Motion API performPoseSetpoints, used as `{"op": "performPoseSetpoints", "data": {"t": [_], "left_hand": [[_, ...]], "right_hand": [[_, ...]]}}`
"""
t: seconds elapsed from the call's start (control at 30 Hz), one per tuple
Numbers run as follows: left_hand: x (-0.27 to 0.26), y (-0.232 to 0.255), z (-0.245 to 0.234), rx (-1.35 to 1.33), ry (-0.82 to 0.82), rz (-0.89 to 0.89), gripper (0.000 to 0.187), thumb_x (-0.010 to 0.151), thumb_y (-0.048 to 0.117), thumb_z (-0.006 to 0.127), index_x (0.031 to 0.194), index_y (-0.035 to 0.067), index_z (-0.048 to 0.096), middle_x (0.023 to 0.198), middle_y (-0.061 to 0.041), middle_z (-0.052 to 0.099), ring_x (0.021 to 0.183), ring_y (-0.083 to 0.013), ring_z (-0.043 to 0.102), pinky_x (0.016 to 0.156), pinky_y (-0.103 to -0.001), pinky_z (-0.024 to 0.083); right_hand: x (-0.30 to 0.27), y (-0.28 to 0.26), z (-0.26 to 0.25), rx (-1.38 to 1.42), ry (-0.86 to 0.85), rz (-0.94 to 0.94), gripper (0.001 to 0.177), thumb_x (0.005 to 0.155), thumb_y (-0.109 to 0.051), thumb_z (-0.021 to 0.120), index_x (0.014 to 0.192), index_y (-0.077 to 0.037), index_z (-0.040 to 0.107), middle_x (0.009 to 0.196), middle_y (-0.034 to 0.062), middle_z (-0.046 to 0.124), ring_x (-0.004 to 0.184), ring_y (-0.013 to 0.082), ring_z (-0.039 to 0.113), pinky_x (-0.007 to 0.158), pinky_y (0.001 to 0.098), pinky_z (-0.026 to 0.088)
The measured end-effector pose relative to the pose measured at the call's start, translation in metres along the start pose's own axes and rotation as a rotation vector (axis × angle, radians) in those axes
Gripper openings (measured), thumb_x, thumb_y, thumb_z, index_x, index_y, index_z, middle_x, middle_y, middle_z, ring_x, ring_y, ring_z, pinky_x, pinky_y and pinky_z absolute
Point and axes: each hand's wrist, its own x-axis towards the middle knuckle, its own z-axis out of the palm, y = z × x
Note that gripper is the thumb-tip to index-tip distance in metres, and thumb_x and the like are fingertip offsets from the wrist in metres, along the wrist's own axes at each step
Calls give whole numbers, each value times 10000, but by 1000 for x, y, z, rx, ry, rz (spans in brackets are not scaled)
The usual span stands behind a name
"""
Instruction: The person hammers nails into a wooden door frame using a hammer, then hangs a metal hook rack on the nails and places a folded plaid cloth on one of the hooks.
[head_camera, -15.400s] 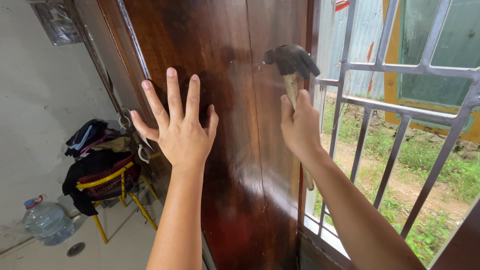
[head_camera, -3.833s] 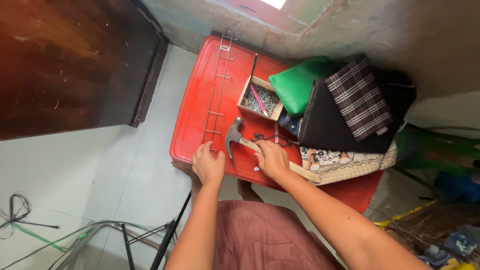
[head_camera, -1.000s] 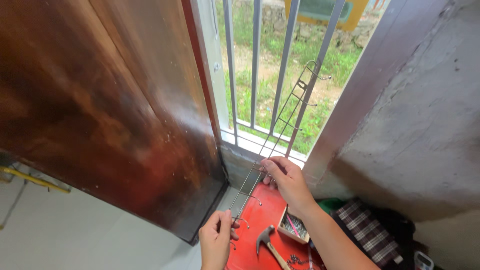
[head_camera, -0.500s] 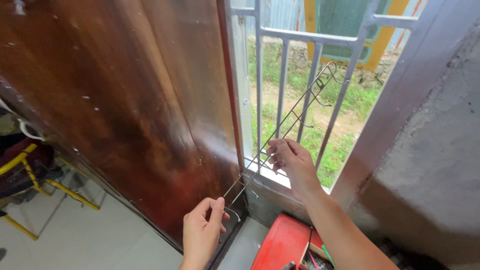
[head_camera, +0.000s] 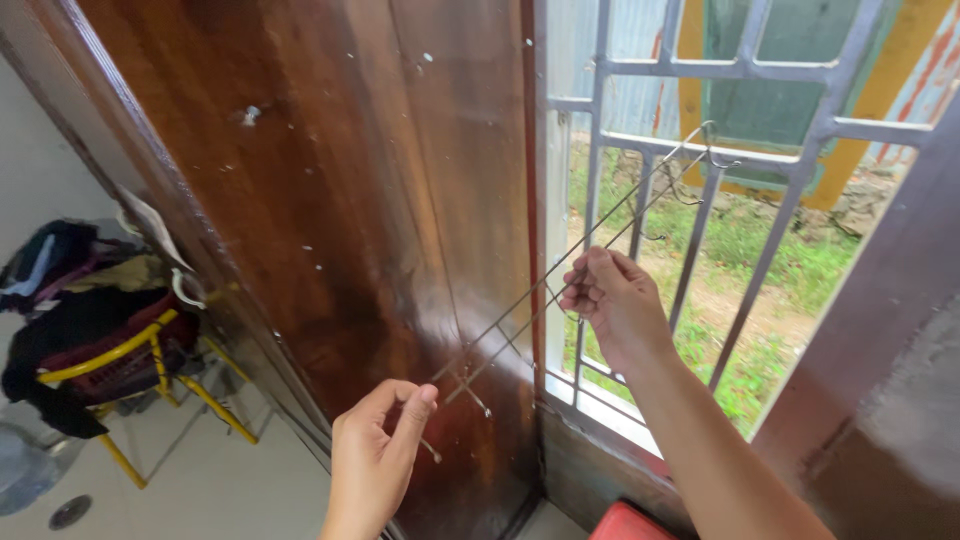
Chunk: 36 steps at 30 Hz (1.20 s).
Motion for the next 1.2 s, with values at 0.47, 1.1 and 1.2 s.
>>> {"op": "performPoseSetpoints", "data": {"t": [0.47,1.1,1.2], "left_hand": [[56,31,-46,-537,437,289,152,1037,145,619,1005,-1,647,848,-78,688,678,-107,632,608,-259,535],[81,49,-73,-517,628,470,142,1088,111,642,1053,-25,622,903,-98,668,721,-123,613,669,-291,546],[81,49,-73,-502,628,469,143,1092,105,641,1050,-31,621,895,-98,665,721,-122,613,675,-286,544]], "right_hand": [[82,-22,107,222,-120,51,167,1039,-175,582,965,-25,589,865,97,628,754,198,616,694,341,553],[124,-3,173,247,-267,134,203,1033,-201,587,962,-11,603,863,104,643,754,194,639,699,334,564],[125,-2,174,240,-264,139,206,1036,-204,583,961,-13,601,869,99,636,758,194,635,705,334,567]]}}
